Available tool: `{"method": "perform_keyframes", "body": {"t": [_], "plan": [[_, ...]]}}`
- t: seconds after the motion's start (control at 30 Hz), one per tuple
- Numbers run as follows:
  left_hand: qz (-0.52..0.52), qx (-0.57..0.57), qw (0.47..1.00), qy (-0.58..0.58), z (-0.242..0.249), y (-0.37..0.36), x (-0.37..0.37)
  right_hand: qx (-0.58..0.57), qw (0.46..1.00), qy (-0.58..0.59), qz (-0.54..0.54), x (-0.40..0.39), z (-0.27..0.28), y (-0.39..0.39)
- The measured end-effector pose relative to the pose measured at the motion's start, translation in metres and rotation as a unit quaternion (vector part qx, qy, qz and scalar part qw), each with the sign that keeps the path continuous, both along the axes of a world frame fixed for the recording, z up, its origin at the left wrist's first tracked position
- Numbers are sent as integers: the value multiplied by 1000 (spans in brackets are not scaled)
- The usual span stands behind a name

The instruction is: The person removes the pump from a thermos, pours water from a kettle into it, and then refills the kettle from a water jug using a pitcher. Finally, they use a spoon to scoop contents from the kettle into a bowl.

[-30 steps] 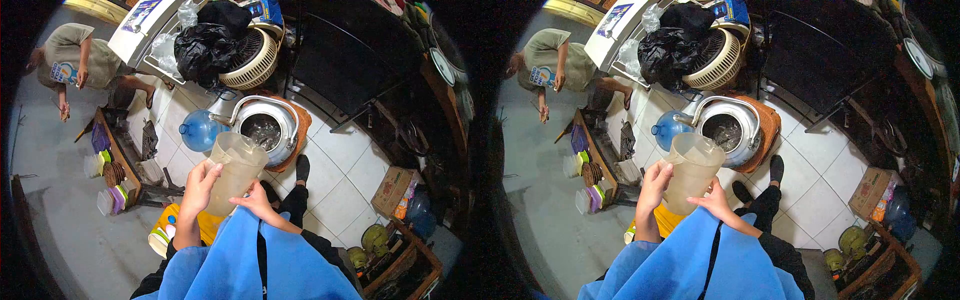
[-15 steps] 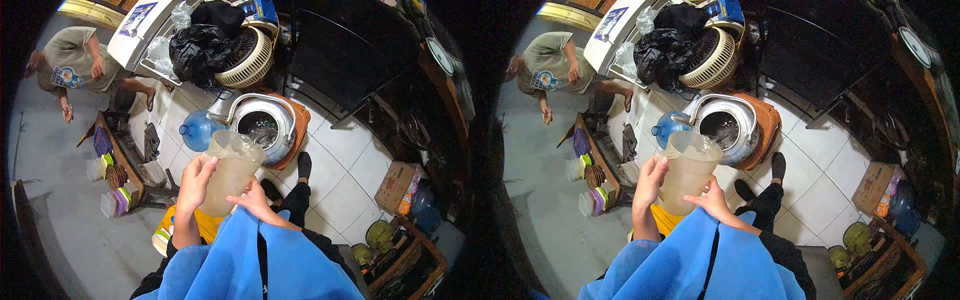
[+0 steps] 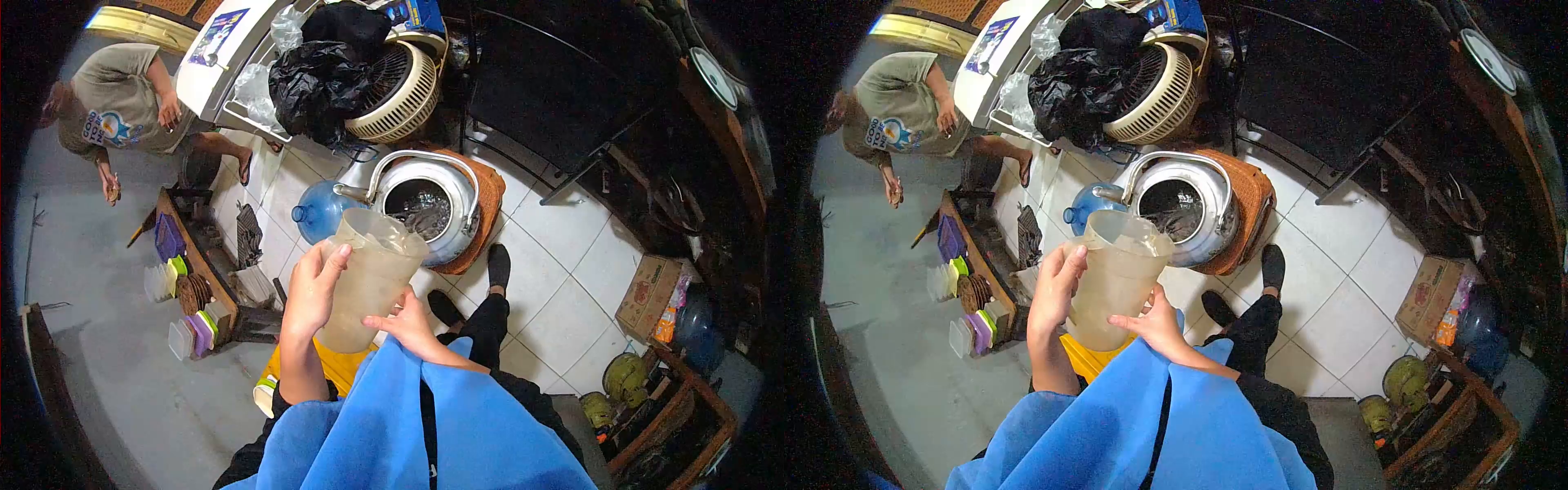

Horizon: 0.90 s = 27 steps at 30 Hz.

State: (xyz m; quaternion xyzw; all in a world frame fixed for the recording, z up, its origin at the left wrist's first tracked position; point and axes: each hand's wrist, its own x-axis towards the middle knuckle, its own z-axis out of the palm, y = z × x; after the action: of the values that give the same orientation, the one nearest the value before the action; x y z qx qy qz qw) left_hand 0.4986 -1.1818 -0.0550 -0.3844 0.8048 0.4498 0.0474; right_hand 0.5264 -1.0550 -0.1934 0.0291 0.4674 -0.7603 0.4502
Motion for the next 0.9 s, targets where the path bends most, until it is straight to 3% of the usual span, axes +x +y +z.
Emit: {"method": "perform_keyframes", "body": {"t": [0.07, 0.13, 0.23, 0.5, 0.6, 0.83, 0.9], "plan": [[0, 2, 1000, 1, -1, -1, 0, -5, 1000, -9, -5, 1, -2, -2], [-4, -6, 1000, -7, 2, -1, -5, 1, 998, 54, -24, 8, -12, -7], [-2, -10, 1000, -12, 2, -2, -5, -36, 998, -21, -40, 1, 7, -5], [-20, -24, 999, -18, 6, 2, -12, -30, 999, 3, -16, 1, 6, -7], [-22, -21, 999, -34, 8, 0, -11, -42, 997, -21, -54, 0, 11, -6], [-29, 10, 999, 27, 13, 7, -6, -32, 997, 64, -37, -3, -4, -7], [8, 64, 998, 15, 15, 9, 0, -27, 995, 92, -32, -7, -6, -5]]}}
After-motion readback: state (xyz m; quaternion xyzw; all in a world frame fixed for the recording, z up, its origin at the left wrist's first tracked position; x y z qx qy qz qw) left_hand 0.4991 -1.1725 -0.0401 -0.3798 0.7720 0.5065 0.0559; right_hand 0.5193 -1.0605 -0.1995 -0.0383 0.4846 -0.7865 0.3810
